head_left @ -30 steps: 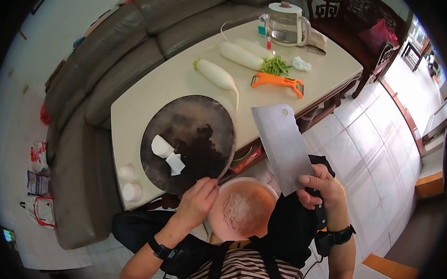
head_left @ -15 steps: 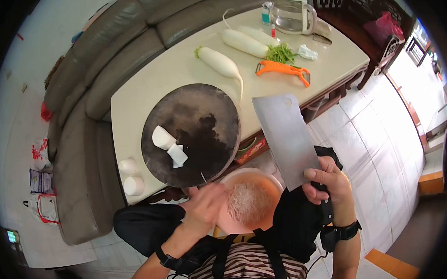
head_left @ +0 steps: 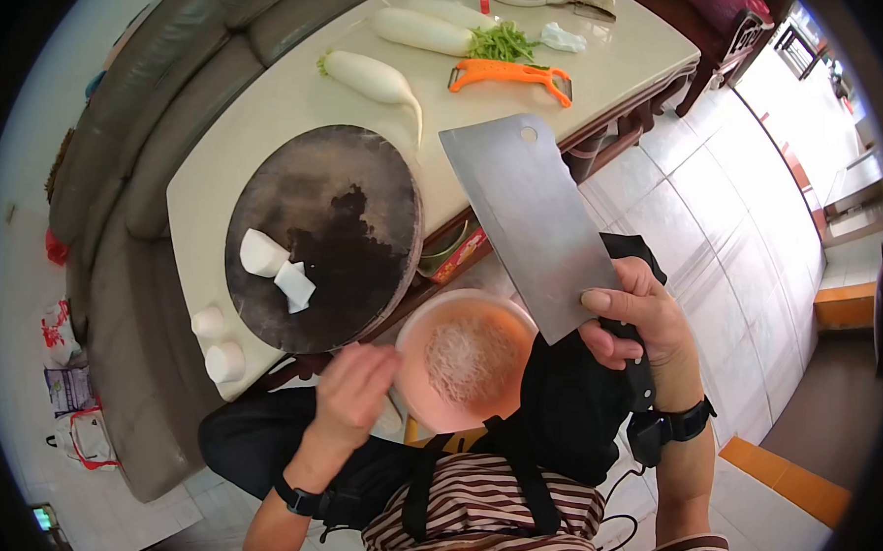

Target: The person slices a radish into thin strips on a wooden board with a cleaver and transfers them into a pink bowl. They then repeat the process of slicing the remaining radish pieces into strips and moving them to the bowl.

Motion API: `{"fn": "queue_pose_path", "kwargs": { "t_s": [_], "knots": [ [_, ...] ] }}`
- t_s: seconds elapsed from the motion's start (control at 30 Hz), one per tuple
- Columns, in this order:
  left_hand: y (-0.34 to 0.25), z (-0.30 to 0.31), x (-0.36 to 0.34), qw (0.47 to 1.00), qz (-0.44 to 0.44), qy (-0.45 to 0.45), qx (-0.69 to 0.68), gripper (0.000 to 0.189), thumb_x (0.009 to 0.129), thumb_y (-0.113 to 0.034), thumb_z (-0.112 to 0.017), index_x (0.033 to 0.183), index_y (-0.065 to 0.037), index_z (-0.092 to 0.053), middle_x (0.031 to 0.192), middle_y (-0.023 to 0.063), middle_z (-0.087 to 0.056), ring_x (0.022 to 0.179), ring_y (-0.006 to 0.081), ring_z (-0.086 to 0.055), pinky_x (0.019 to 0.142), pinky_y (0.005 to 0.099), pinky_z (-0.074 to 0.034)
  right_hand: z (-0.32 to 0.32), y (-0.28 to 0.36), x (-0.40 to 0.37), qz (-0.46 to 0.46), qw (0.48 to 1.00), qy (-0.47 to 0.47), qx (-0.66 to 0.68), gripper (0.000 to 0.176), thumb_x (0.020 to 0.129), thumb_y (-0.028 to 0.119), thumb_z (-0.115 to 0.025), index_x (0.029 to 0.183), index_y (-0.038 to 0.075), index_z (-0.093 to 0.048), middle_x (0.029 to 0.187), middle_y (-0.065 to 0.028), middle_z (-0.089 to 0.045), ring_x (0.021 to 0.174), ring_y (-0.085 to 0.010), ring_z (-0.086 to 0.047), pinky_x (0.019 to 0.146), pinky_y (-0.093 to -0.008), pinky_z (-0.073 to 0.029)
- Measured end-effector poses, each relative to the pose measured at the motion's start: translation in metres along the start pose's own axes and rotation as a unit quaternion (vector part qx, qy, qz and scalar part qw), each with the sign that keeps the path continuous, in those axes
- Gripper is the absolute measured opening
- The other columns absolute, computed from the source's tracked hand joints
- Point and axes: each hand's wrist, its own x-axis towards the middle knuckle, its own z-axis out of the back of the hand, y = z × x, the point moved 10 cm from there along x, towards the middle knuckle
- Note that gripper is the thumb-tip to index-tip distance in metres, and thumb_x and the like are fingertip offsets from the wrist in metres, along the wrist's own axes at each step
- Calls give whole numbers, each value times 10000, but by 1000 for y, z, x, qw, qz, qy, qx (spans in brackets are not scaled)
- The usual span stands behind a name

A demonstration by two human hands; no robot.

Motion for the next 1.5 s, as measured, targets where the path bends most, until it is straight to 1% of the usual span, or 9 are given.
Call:
{"fn": "queue_pose_path", "kwargs": {
  "t_s": [0.23, 0.43, 0.73, 1.0, 1.27, 1.37, 1.43, 1.47, 1.5],
  "knots": [
    [57, -200, -87, 879, 296, 300, -226, 242, 816, -80, -665, 1053, -27, -658, 963, 184, -660, 931, 401, -628, 815, 444, -518, 22, 1, -14, 11, 998, -40, 56, 200, 937, 85, -545, 1037, -84, -587, 577, -102, -542, 333, -71, -343, 324, -234, -325],
    [109, -337, -188, 833, 304, 434, -156, 478, 733, -110, -789, 1176, -23, -631, 1173, 218, -595, 1128, 400, -552, 949, 435, -474, 59, -4, -42, 48, 986, -50, 154, 334, 926, 19, -464, 1243, -60, -529, 499, -114, -477, 321, -96, -340, 296, -259, -306],
    [129, -385, -230, 812, 408, 376, -180, 1126, 634, -124, -872, 1522, -60, -184, 1468, 260, -331, 1372, 425, -312, 1102, 456, -339, 72, -2, -49, 67, 944, -94, 309, 373, 869, -75, -519, 1219, -198, -475, 680, -247, -576, 351, -116, -346, 314, -269, -219],
    [93, -411, -193, 814, 409, 359, -203, 1186, 589, -133, -886, 1535, -98, -170, 1505, 312, -212, 1390, 480, -214, 1105, 558, -288, 68, 5, -49, 106, 935, 15, 338, 623, 924, -83, -432, 1496, -39, -189, 814, -297, -593, 458, -131, -433, 395, -277, -331],
    [92, -462, -209, 872, 326, 290, -219, 895, 676, 13, -727, 1476, -83, -338, 1404, 317, -371, 1303, 476, -373, 1010, 544, -401, 74, 1, -55, 106, 941, -60, 316, 544, 821, -172, -512, 1336, -168, -336, 995, -347, -594, 437, -150, -430, 394, -270, -338],
    [97, -491, -251, 833, 365, 308, -279, 655, 739, 30, -704, 1356, -30, -494, 1245, 216, -562, 1118, 370, -575, 947, 478, -486, 56, 14, -32, 112, 927, 115, 339, 514, 816, -173, -518, 1304, -180, -356, 972, -358, -588, 417, -147, -417, 382, -285, -339],
    [102, -503, -285, 589, 581, 229, -512, 438, 832, 31, -661, 1260, -7, -575, 1102, 108, -656, 957, 250, -661, 841, 396, -564, 69, 7, -46, 93, 945, 47, 310, 279, 863, -73, -580, 1105, -162, -475, 830, -309, -616, 462, -237, -532, 402, -348, -436],
    [105, -492, -279, 591, 583, 228, -508, 438, 832, 31, -661, 1260, -7, -575, 1102, 108, -656, 957, 250, -661, 841, 396, -564, 79, 0, -51, 74, 958, -23, 277, 176, 909, 26, -642, 906, -144, -595, 688, -260, -645, 507, -327, -647, 422, -412, -534],
    [95, -483, -280, 475, 607, 209, -602, 400, 862, 12, -653, 1254, -10, -578, 1108, 92, -658, 941, 215, -665, 797, 372, -580, 74, 0, -55, 74, 956, -20, 282, 176, 909, 26, -642, 906, -144, -595, 688, -260, -645, 507, -327, -647, 422, -412, -534]
  ]
}}
